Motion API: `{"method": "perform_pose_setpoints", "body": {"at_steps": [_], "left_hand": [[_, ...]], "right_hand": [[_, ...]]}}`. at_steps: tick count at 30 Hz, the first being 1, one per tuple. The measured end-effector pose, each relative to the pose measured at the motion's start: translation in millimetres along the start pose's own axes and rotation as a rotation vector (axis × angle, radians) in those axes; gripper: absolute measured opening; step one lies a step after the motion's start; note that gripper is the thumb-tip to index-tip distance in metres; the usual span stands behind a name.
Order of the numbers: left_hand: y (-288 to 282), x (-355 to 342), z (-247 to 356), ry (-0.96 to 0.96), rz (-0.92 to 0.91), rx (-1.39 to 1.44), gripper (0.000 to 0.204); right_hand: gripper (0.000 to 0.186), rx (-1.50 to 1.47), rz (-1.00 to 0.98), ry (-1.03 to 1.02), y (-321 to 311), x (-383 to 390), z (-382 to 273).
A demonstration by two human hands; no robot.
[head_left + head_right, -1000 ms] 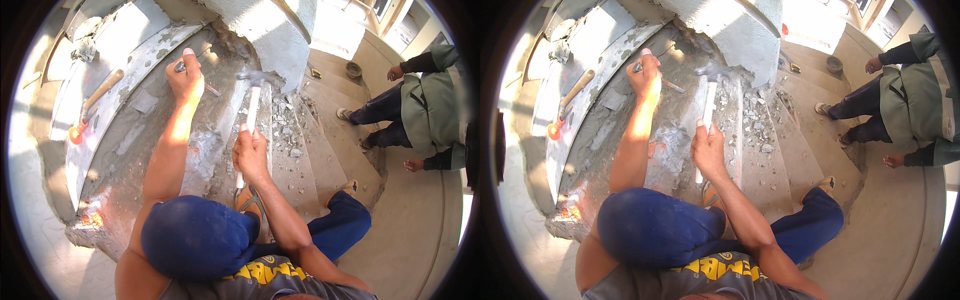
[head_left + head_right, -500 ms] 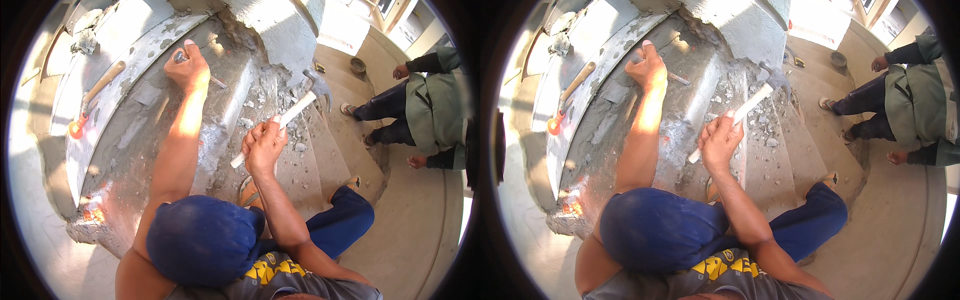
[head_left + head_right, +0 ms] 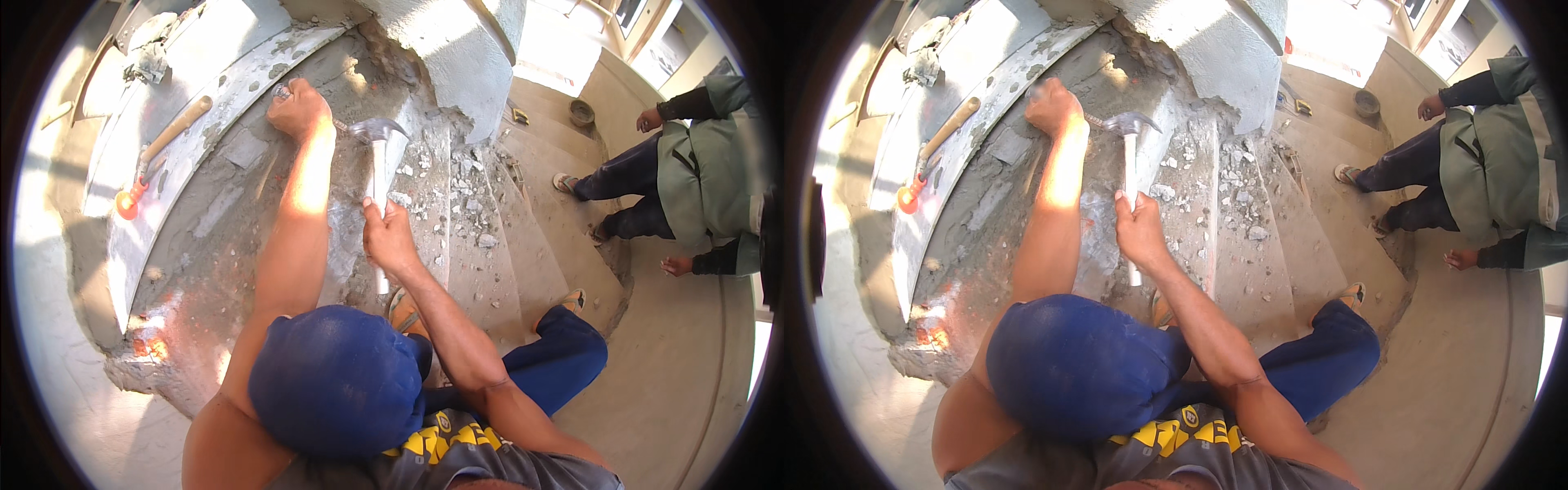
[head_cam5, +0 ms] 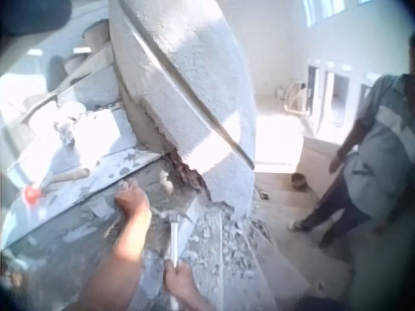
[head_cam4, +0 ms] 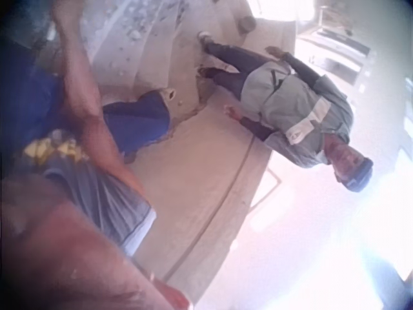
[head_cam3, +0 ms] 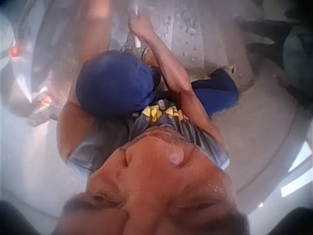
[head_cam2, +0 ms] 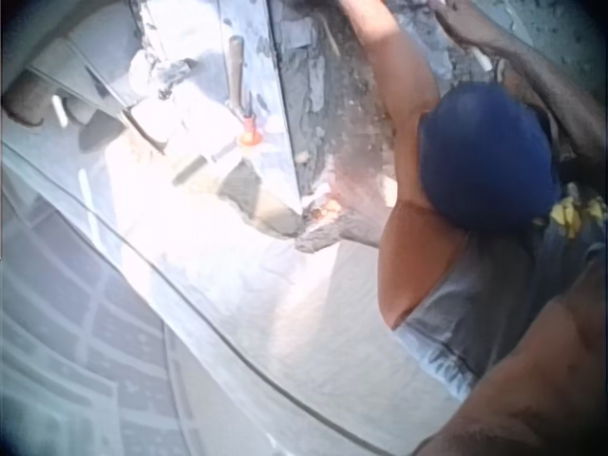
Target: The person chips away concrete from a set of stairs using a hammer and chisel before helping another person place a large tile onto a step.
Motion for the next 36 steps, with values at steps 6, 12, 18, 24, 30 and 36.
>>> {"method": "perform_pose_setpoints", "body": {"at_steps": [6,12,18,24,30,36], "left_hand": [[1.4,13.1,1.0,-0.233,-0.244,0.206,0.045],[9.0,64.1,6.4,-0.152,-1.060,0.318,0.057],[4.8,32.0,-10.6,-0.503,-0.623,0.638,0.056],[-29.9,11.6,-30.7,-0.449,-0.615,0.717,0.055],[-30.8,10.9,-38.8,-0.292,-0.496,0.542,0.052],[-53.9,2.4,-60.4,-0.414,-0.275,0.429,0.047]], "right_hand": [[0.029,-0.324,0.221,-0.223,-43.0,32.1,-54.2],[0.033,-0.281,0.240,-0.245,-78.1,51.5,-61.3],[0.034,-0.256,0.276,-0.153,-91.7,72.9,-35.1],[0.035,-0.249,0.240,-0.122,-91.0,71.7,-32.7],[0.035,-0.178,0.248,-0.439,-33.4,37.8,-22.7],[0.027,0.347,0.198,-0.442,3.7,20.6,-29.0]]}}
Point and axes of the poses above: each hand's wrist, its own x-axis away from the middle knuckle, its own y-axis out of the palm, z = x × y, the point moved 7 cm from there along -x, towards the middle knuckle, and after that the axes turned 2 degrees about z, right-handed, at the moved point
